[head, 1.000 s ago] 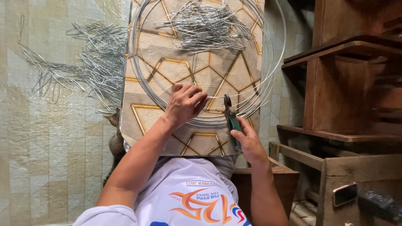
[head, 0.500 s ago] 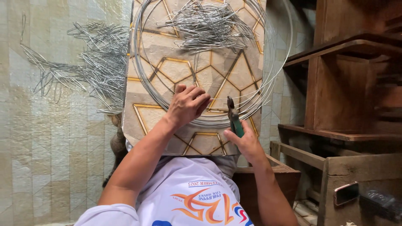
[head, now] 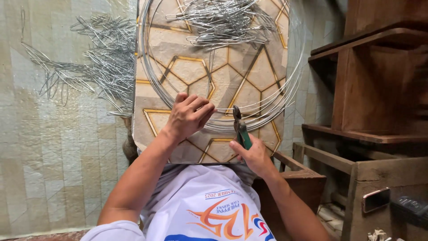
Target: Cutting small segments of wire from a large coil using wire cutters
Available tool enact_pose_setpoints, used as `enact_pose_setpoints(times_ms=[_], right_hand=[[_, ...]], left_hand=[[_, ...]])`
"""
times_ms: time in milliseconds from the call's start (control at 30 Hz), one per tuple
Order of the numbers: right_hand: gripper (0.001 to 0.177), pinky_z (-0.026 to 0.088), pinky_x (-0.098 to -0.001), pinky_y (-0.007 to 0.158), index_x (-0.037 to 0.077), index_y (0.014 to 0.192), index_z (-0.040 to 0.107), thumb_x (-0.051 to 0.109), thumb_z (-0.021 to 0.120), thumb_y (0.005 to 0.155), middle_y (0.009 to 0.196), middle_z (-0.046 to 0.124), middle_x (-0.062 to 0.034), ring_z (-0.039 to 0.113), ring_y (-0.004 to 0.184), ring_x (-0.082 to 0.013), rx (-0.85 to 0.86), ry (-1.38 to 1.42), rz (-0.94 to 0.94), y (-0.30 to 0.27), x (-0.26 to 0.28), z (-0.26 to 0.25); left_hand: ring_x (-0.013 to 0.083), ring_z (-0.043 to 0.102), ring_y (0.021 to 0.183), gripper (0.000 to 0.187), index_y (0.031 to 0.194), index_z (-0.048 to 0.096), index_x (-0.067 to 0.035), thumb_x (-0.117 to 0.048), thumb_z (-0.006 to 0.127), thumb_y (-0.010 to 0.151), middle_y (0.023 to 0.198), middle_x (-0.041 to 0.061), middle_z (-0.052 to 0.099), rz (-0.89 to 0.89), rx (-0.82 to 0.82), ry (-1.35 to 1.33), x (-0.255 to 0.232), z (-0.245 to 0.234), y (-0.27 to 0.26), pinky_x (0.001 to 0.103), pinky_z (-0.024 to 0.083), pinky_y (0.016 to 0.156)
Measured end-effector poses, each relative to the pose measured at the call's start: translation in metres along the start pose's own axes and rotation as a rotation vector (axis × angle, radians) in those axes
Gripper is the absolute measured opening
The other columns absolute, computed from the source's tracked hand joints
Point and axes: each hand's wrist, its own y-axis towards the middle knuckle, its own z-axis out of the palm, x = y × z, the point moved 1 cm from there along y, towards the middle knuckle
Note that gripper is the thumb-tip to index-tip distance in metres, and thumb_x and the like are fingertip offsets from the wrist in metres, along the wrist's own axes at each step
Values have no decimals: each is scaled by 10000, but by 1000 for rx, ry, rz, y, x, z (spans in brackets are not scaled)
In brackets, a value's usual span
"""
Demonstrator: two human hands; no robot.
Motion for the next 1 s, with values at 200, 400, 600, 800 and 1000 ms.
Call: enact_pose_setpoints(times_ms=[200, 400, 600, 800, 1000], right_hand=[[405, 558, -312, 466, 55, 713, 655, 400, 824, 844, 504, 653, -108, 668, 443, -178, -64, -49, 3, 3, -2, 4], [369, 543, -275, 479, 88, 724, 650, 398, 813, 844, 475, 626, -91, 672, 454, -168, -42, -60, 54, 11, -5, 4], [341, 636, -374, 510, 37, 903, 665, 369, 718, 956, 690, 728, -203, 737, 584, -251, 60, 190, 34, 17, -20, 0], [270, 639, -399, 656, 76, 1148, 685, 288, 673, 981, 880, 724, -144, 759, 814, -241, 94, 263, 30, 3, -9, -4], [402, 555, -286, 525, 105, 844, 729, 503, 763, 883, 541, 671, -97, 648, 475, -157, -4, -15, 40, -15, 33, -8]], left_hand=[[173, 599, 723, 29, 941, 718, -191, -204, 702, 960, 851, -22, 634, -15, -9, -25, 0, 0, 2, 300, 413, 763], [170, 592, 717, 20, 950, 722, -200, -185, 737, 948, 837, -23, 623, -20, 19, -38, 3, -5, 6, 302, 413, 759], [186, 615, 729, 25, 943, 714, -182, -171, 731, 958, 845, -10, 633, -19, 42, -41, 3, -4, 9, 305, 426, 757], [165, 583, 712, 20, 961, 711, -199, -203, 719, 979, 858, -26, 623, -9, -3, -29, 3, -2, 6, 300, 421, 770], [165, 597, 708, 22, 954, 723, -189, -172, 723, 968, 842, -22, 628, -7, -50, -58, 1, -9, 10, 288, 406, 777]])
